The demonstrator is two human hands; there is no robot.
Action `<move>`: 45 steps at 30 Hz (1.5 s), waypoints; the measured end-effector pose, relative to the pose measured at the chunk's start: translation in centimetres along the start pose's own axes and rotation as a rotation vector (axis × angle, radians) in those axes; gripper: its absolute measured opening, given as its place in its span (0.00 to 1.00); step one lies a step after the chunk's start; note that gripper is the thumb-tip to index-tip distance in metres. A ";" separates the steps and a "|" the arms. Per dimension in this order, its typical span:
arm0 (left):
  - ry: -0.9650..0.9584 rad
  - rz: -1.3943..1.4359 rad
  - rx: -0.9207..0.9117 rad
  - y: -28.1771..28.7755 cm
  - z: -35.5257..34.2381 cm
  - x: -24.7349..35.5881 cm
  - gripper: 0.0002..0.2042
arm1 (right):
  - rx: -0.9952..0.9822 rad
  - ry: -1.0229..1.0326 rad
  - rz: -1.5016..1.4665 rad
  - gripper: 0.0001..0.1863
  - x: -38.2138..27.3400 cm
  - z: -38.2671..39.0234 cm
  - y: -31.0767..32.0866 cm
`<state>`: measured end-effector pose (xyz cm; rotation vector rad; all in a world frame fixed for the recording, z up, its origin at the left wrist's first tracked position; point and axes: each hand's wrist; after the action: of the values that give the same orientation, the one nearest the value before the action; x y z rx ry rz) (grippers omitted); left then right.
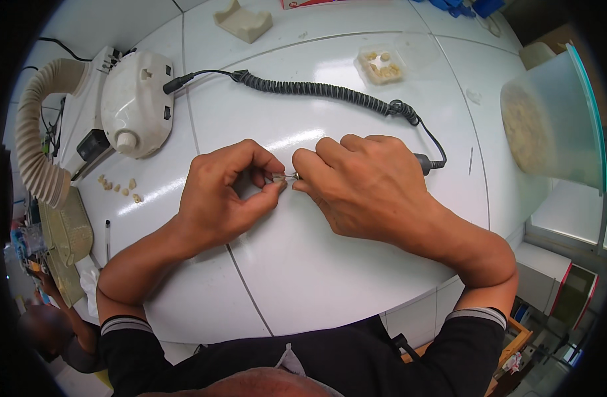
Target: The person uses a rotary tool to polish the surface of a dental prosthetic held in their hand while working at a laboratory bench.
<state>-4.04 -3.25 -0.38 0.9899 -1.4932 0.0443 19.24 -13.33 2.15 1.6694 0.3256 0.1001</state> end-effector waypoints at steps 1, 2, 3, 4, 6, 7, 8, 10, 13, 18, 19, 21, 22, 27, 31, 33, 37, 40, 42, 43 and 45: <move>0.000 -0.003 -0.004 0.0 0.0 0.0 0.08 | 0.001 0.000 0.000 0.15 0.0 -0.1 0.0; -0.001 -0.004 -0.004 0.1 0.0 0.0 0.08 | 0.020 0.007 -0.008 0.14 -0.1 -0.3 0.0; 0.001 -0.008 0.003 0.1 0.0 0.0 0.08 | 0.038 0.013 -0.017 0.14 -0.1 -0.4 0.0; 0.004 -0.013 0.010 0.2 0.0 0.0 0.08 | 0.038 0.013 -0.017 0.14 -0.1 -0.3 0.0; -0.001 -0.013 0.009 0.1 0.0 0.0 0.08 | 0.013 0.010 -0.022 0.15 0.0 -0.1 0.0; -0.006 -0.012 0.008 0.0 -0.1 0.0 0.08 | 0.012 0.006 -0.023 0.15 0.0 0.0 -0.1; -0.006 -0.010 0.004 -0.1 -0.1 0.1 0.08 | 0.015 0.003 -0.018 0.15 0.0 0.1 -0.1; -0.005 -0.017 0.001 -0.1 -0.1 0.2 0.08 | 0.021 0.003 -0.011 0.15 0.1 0.1 -0.1; -0.021 -0.027 0.012 0.0 0.1 0.0 0.08 | 0.050 0.027 -0.015 0.15 0.3 -0.1 -0.2; 0.044 0.051 0.026 1.0 0.0 0.2 0.09 | 0.036 -0.056 -0.092 0.13 1.1 0.4 0.1; 0.077 0.067 -0.006 1.4 -0.1 0.3 0.09 | 0.044 -0.055 -0.092 0.13 1.1 0.4 0.2; 0.112 0.103 -0.002 1.7 -0.1 0.4 0.09 | 0.032 -0.070 -0.110 0.12 1.2 0.3 0.2; 0.151 0.146 0.002 1.7 -0.1 0.3 0.09 | 0.043 -0.072 -0.111 0.12 1.1 0.3 0.2; 0.084 0.174 0.025 1.2 0.3 -0.8 0.10 | 0.040 -0.076 -0.109 0.13 1.0 0.5 0.2; 0.156 0.118 -0.006 1.4 0.6 -0.4 0.11 | 0.083 -0.081 -0.139 0.14 1.1 0.7 -0.2; 0.161 0.098 -0.013 1.1 0.6 -0.5 0.11 | 0.100 -0.053 -0.135 0.14 1.1 0.7 -0.3; 0.135 0.125 0.048 0.5 0.8 -0.6 0.12 | 0.084 -0.055 -0.159 0.15 0.3 1.0 -0.1; 0.066 0.071 0.074 0.3 0.8 -0.5 0.11 | 0.083 -0.037 -0.153 0.15 -0.1 1.1 -0.2; 0.075 0.042 0.075 0.3 0.8 -0.2 0.11 | 0.103 -0.042 -0.125 0.15 -0.4 1.1 -0.4; 0.084 0.009 0.073 0.3 0.8 -0.1 0.11 | 0.099 -0.040 -0.123 0.15 -0.4 1.0 -0.4; 0.050 -0.028 0.079 0.3 0.8 0.0 0.10 | 0.084 -0.053 -0.111 0.16 -0.5 1.0 -0.4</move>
<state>-4.83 -3.51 -0.43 1.0658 -1.4406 0.1084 18.97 -14.37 1.72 1.7299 0.3859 -0.0415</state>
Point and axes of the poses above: each hand's wrist, its own z-axis away from the middle knuckle, its own y-axis out of the back of the hand, x = y × z, and after that the axes turned 6 degrees about -y, right-handed
